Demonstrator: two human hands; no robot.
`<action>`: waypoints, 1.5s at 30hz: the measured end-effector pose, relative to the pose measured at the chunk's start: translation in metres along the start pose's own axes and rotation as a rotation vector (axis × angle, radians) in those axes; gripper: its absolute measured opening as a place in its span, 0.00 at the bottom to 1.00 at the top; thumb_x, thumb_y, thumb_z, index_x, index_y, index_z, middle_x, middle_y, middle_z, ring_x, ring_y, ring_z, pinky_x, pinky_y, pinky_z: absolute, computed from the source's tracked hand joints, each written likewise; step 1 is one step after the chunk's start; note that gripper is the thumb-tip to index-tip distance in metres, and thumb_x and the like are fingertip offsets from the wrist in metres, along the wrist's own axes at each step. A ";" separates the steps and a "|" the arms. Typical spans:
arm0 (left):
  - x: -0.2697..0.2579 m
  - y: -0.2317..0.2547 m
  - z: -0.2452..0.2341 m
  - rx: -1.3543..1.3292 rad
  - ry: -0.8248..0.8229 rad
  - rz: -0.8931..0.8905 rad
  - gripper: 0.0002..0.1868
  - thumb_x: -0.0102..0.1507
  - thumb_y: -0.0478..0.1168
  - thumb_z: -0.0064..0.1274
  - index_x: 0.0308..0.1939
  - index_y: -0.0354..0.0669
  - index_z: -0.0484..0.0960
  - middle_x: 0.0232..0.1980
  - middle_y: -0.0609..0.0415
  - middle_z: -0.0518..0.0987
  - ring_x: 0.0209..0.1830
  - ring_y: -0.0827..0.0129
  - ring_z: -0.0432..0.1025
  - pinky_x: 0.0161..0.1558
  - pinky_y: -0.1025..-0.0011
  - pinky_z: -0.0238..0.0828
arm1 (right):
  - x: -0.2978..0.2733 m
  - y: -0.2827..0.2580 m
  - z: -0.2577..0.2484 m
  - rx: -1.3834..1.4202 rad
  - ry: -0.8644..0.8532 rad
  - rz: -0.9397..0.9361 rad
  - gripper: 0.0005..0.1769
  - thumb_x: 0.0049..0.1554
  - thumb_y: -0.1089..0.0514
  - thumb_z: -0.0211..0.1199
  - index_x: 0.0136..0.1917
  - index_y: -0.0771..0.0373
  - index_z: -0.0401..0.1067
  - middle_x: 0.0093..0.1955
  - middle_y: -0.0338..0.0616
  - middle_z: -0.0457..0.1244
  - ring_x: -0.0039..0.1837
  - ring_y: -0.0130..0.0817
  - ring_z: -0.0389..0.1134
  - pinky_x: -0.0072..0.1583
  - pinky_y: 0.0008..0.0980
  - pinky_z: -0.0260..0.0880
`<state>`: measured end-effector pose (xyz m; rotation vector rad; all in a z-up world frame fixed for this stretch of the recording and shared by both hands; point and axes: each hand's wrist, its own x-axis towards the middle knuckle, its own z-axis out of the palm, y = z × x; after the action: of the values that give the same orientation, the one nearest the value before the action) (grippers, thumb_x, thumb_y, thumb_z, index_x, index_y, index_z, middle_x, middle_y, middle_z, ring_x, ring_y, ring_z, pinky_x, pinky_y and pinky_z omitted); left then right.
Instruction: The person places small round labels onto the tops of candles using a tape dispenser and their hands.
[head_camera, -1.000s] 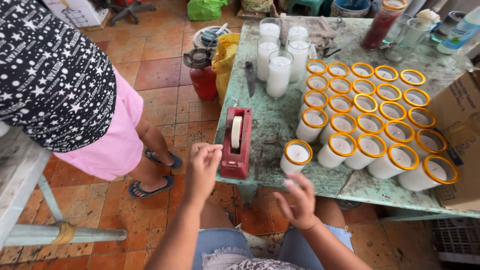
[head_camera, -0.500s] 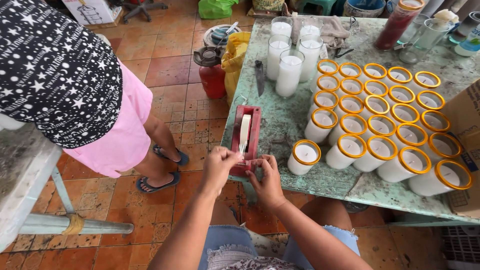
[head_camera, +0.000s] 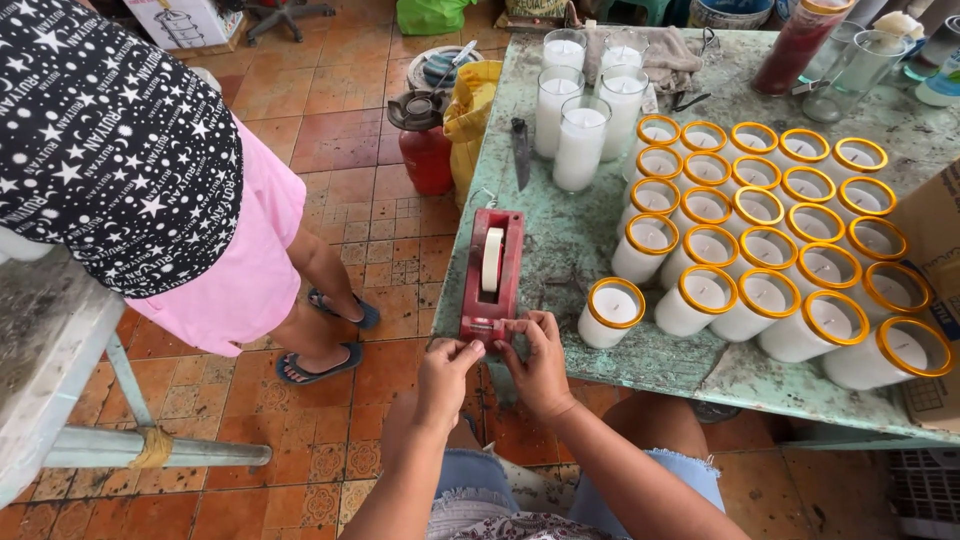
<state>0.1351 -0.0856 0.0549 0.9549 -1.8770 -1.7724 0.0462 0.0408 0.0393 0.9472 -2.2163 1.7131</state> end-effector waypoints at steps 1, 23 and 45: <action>0.000 0.002 0.003 0.000 0.000 -0.004 0.12 0.58 0.44 0.66 0.29 0.38 0.88 0.38 0.53 0.72 0.41 0.68 0.62 0.48 0.67 0.62 | -0.001 0.001 0.000 0.000 -0.003 0.003 0.13 0.54 0.57 0.72 0.51 0.60 0.74 0.49 0.45 0.58 0.53 0.51 0.70 0.59 0.40 0.69; -0.060 0.062 0.013 0.734 -0.342 0.875 0.07 0.60 0.48 0.64 0.32 0.54 0.83 0.41 0.60 0.68 0.44 0.62 0.70 0.46 0.56 0.63 | -0.035 -0.054 -0.121 0.327 -0.269 0.231 0.61 0.42 0.54 0.80 0.81 0.55 0.50 0.60 0.45 0.68 0.66 0.34 0.69 0.68 0.36 0.63; -0.017 0.075 0.109 0.798 -0.126 1.316 0.19 0.49 0.53 0.67 0.23 0.54 0.71 0.38 0.62 0.63 0.42 0.63 0.66 0.48 0.61 0.59 | 0.050 0.002 -0.190 -0.709 -0.566 -0.473 0.58 0.38 0.50 0.70 0.81 0.51 0.55 0.86 0.45 0.43 0.85 0.52 0.38 0.77 0.60 0.34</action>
<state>0.0560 0.0013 0.1168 -0.3107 -2.3803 -0.2993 -0.0382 0.1968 0.1232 1.6739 -2.3395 0.4182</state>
